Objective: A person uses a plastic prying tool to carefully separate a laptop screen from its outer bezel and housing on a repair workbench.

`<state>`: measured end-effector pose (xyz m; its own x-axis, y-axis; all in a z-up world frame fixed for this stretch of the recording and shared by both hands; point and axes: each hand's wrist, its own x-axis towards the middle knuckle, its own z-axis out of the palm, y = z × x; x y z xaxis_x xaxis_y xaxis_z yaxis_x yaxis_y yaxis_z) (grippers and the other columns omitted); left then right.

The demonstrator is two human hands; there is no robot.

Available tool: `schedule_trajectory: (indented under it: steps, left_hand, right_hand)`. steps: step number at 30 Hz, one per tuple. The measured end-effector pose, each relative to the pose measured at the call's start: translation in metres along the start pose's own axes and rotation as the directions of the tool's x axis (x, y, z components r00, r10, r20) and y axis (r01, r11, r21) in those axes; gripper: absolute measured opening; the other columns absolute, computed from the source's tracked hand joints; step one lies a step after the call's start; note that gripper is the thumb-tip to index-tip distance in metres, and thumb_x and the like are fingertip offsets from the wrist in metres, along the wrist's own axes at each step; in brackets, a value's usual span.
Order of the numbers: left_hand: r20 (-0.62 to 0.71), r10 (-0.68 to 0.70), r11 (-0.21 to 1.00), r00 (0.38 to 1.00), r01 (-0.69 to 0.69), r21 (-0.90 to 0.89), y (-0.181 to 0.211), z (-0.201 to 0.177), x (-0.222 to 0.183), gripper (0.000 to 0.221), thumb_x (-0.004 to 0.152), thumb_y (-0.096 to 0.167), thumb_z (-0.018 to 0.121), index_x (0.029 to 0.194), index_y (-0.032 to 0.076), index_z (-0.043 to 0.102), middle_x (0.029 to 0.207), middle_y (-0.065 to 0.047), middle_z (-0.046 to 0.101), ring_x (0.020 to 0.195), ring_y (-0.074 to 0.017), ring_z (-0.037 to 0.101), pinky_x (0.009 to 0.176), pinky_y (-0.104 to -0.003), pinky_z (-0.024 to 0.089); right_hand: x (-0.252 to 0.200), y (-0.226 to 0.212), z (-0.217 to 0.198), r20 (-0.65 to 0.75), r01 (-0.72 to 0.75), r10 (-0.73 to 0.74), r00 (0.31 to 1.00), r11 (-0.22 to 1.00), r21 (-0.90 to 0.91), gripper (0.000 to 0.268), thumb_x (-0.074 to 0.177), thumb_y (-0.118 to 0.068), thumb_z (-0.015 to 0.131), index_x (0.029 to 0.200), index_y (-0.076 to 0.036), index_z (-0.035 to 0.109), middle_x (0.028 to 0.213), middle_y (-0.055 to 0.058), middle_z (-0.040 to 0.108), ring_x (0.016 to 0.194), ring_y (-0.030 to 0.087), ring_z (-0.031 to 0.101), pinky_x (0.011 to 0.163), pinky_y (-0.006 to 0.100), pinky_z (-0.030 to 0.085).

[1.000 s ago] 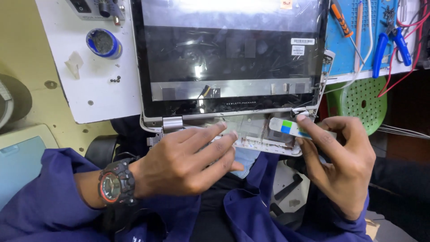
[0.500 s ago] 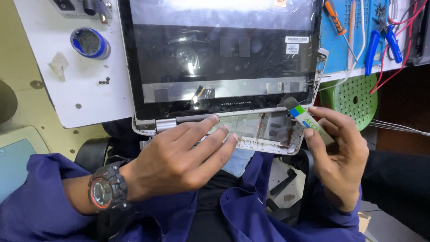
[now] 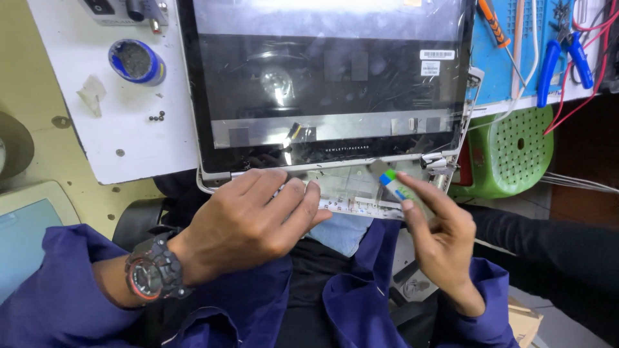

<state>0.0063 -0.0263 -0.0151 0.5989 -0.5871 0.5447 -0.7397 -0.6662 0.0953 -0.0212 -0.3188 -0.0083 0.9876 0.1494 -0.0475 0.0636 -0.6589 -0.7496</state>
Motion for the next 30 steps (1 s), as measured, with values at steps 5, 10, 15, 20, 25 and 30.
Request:
schedule_trajectory:
  steps: [5,10,15,20,25,30]
  left_hand:
    - [0.004,0.092,0.993,0.996,-0.092,0.070,0.000,0.002,-0.001,0.025,0.111,0.027,0.061,0.097,0.009,0.072,0.078,-0.002,0.063,0.070,-0.0191,0.060,0.066,-0.029,0.049]
    - [0.012,0.137,0.983,0.991,-0.137,0.120,0.001,0.007,-0.002,0.024,0.109,0.020,0.060,0.091,0.006,0.069,0.073,-0.001,0.057,0.066,-0.0176,0.056,0.063,-0.029,0.045]
    - [0.048,0.150,0.985,0.987,-0.154,0.084,0.000,0.006,-0.001,0.025,0.109,0.020,0.062,0.089,0.007,0.069,0.075,-0.002,0.061,0.067,-0.0175,0.059,0.063,-0.028,0.047]
    - [0.039,0.139,0.986,0.990,-0.142,0.092,0.002,0.008,-0.004,0.017,0.104,0.013,0.063,0.091,0.006,0.071,0.077,-0.005,0.063,0.068,-0.0198,0.060,0.063,-0.029,0.046]
    - [0.032,0.151,0.982,0.988,-0.154,0.110,0.005,0.010,-0.004,0.014,0.100,0.005,0.061,0.090,0.006,0.070,0.078,-0.004,0.059,0.066,-0.0193,0.055,0.061,-0.029,0.040]
    - [0.026,0.135,0.980,0.990,-0.138,0.141,0.005,0.009,-0.004,0.018,0.104,0.011,0.062,0.089,0.007,0.069,0.078,-0.004,0.060,0.067,-0.0202,0.057,0.064,-0.030,0.044]
  right_hand:
    - [0.006,-0.013,-0.007,-0.027,-0.002,0.001,1.000,0.999,-0.050,0.030,0.101,-0.009,0.060,0.129,0.000,0.067,0.126,0.015,0.073,0.076,0.014,0.049,0.063,0.024,0.040]
    - [0.010,-0.014,-0.007,-0.103,-0.009,0.003,0.995,0.998,-0.058,0.028,0.102,-0.002,0.059,0.128,0.007,0.066,0.124,0.022,0.071,0.116,0.029,0.070,0.099,0.036,0.059]
    - [0.014,-0.017,0.000,0.009,0.056,-0.055,0.998,0.998,-0.031,0.032,0.103,-0.010,0.058,0.132,0.002,0.065,0.127,0.016,0.073,0.080,0.013,0.066,0.066,0.022,0.050]
    - [0.016,-0.016,-0.007,-0.054,0.043,-0.046,0.998,0.998,-0.053,0.028,0.102,-0.002,0.057,0.127,0.008,0.066,0.125,0.022,0.070,0.118,0.031,0.069,0.102,0.037,0.058]
    - [0.012,-0.017,0.005,-0.044,0.057,-0.058,0.997,0.998,-0.039,0.028,0.103,-0.003,0.057,0.129,0.007,0.065,0.126,0.021,0.070,0.118,0.030,0.070,0.103,0.036,0.058]
    - [0.013,-0.014,-0.004,-0.075,0.068,-0.072,0.995,0.996,-0.056,0.027,0.102,0.001,0.058,0.127,0.010,0.066,0.123,0.023,0.071,0.117,0.032,0.070,0.102,0.037,0.058]
